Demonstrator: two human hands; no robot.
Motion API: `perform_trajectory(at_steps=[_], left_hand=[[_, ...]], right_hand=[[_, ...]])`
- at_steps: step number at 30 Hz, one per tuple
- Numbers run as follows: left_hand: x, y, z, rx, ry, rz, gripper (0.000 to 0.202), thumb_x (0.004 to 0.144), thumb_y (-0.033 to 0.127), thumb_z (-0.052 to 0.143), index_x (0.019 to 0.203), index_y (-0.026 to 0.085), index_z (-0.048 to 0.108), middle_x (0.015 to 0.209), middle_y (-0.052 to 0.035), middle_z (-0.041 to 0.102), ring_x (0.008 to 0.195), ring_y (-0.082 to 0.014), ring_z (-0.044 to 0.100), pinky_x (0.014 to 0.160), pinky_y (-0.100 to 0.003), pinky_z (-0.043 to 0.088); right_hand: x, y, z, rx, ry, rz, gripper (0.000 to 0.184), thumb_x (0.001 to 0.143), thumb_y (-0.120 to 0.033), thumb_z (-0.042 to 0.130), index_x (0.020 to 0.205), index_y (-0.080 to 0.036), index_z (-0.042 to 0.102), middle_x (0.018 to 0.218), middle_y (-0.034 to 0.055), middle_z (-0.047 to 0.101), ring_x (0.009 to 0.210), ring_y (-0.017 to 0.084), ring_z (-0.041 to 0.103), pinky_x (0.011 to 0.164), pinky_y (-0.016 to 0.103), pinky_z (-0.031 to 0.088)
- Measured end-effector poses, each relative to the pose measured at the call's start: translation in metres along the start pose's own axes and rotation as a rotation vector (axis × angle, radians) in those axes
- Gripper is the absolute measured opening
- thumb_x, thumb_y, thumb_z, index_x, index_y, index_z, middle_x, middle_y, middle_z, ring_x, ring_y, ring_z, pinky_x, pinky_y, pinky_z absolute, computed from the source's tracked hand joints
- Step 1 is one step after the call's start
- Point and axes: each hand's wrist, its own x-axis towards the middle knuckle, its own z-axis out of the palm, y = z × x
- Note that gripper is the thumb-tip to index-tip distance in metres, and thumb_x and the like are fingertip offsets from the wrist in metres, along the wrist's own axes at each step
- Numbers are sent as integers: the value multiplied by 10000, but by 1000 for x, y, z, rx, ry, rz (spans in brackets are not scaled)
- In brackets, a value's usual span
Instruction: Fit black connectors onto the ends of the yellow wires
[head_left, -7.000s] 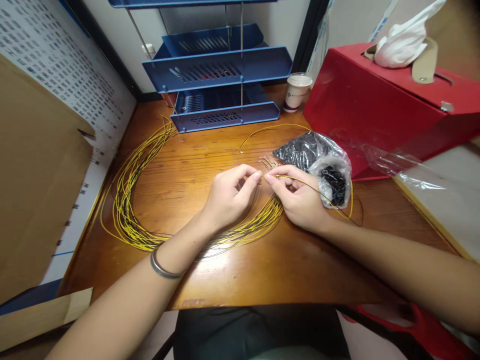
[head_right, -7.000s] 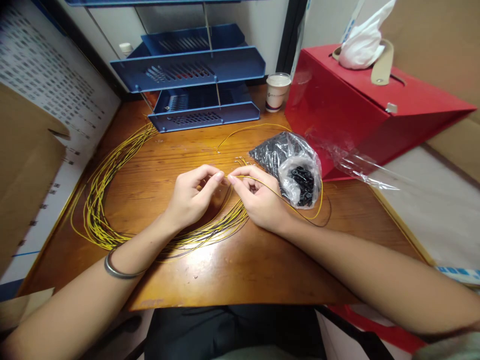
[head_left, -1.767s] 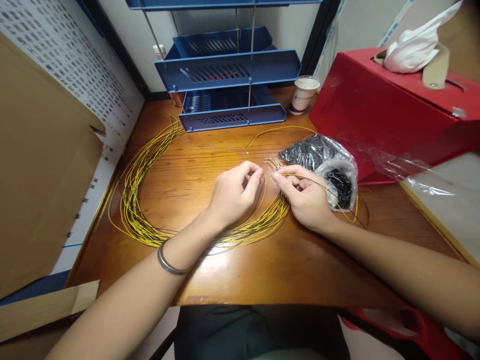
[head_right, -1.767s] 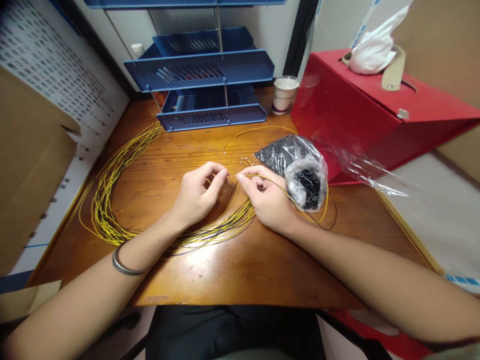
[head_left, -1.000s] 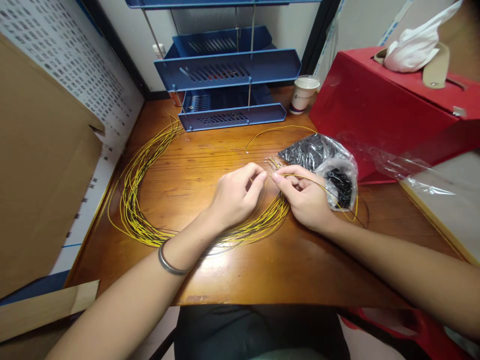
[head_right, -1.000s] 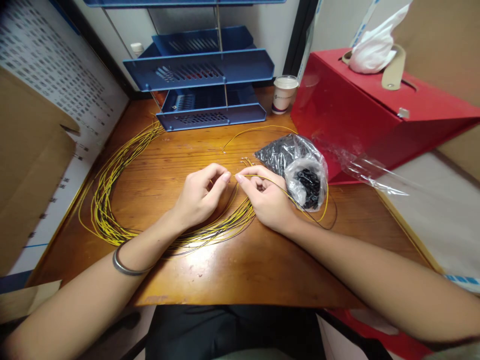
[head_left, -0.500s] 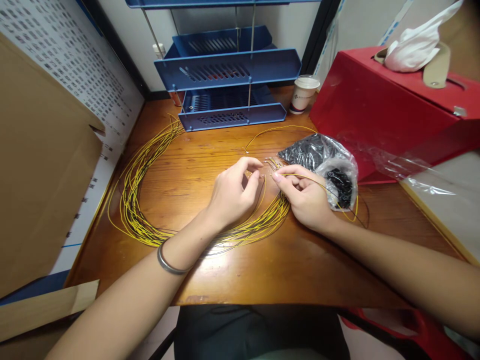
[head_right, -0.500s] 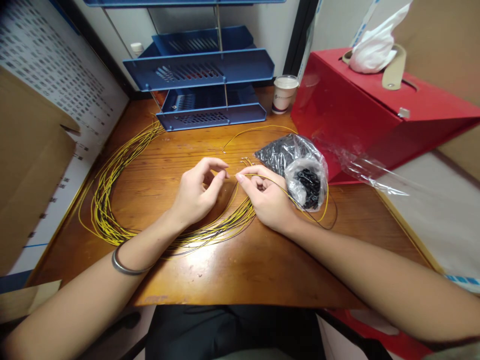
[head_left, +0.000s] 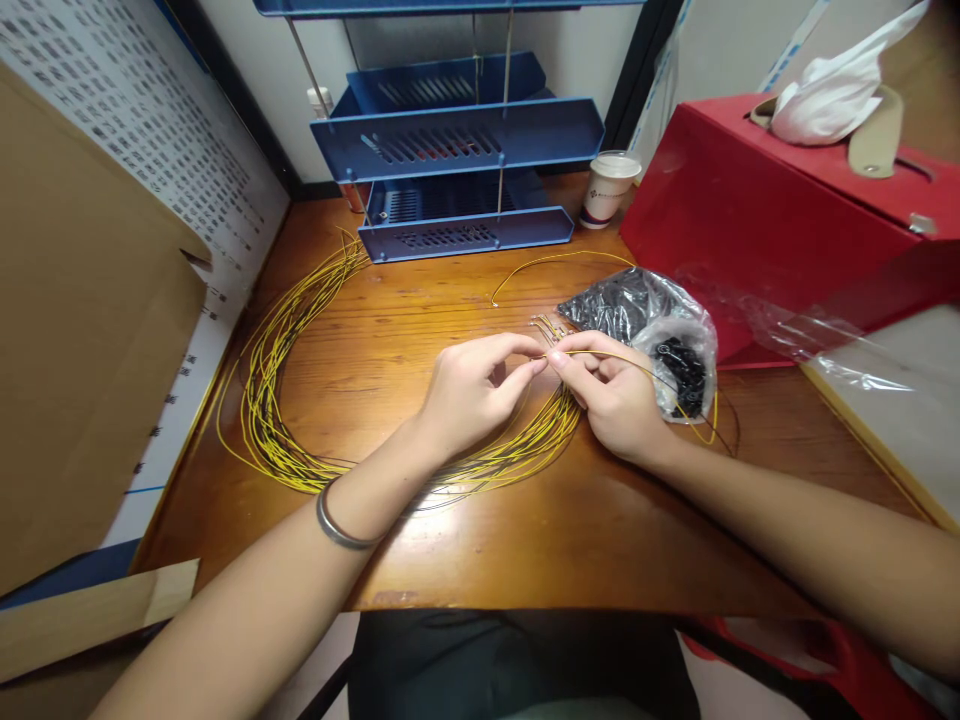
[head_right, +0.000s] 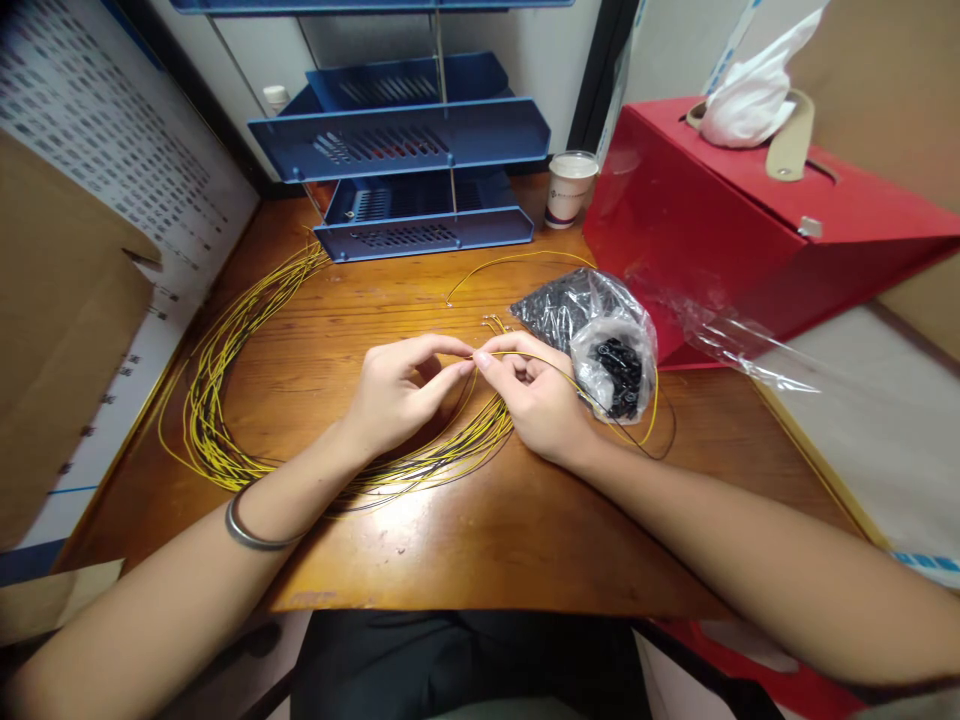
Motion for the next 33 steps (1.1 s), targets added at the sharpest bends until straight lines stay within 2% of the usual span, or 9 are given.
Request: perform_trajectory(at_steps=[5, 12, 19, 23, 26, 33], left_hand=[[0, 0, 0, 12, 47, 12, 66, 900, 213, 709, 894, 168, 757, 801, -11, 785, 625, -99, 647, 623, -210, 477], [1, 1, -1, 17, 39, 16, 70, 902, 198, 701, 871, 167, 756, 765, -6, 774, 589, -95, 619, 598, -213, 456], [1, 1, 0, 39, 21, 10, 173, 936, 264, 665, 818, 162, 740, 711, -3, 747, 591, -99, 618, 600, -213, 455], [1, 3, 0, -21, 62, -8, 145, 911, 291, 705, 985, 170, 733, 902, -18, 792, 555, -73, 602, 594, -198, 491], [1, 5, -1, -57, 86, 22, 225, 878, 218, 734, 1094, 163, 702, 1017, -31, 790, 542, -49, 582, 593, -176, 510], [0, 6, -1, -78, 125, 69, 164, 882, 136, 705, 1044, 161, 689, 945, -14, 780, 549, -44, 579, 591, -164, 512]], right_hand=[[1, 0, 1, 3, 3, -5, 205, 893, -371, 692, 861, -172, 658, 489, -97, 361, 448, 65, 271, 447, 247, 180], [-1, 0, -1, 6, 0, -18, 187, 903, -355, 681, 862, -174, 659, 493, -95, 364, 450, 66, 273, 445, 245, 181], [-1, 2, -1, 27, 1, -13, 197, 903, -369, 691, 872, -179, 650, 495, -96, 362, 446, 66, 260, 439, 250, 158], [0, 3, -1, 53, 1, 2, 200, 909, -378, 689, 876, -185, 646, 496, -99, 343, 446, 65, 246, 440, 256, 143], [0, 4, -1, 57, 3, 9, 200, 910, -379, 691, 878, -188, 645, 496, -99, 341, 446, 66, 247, 439, 260, 137], [0, 3, -1, 42, -10, 4, 204, 913, -383, 688, 888, -185, 644, 497, -99, 340, 450, 67, 246, 446, 261, 138]])
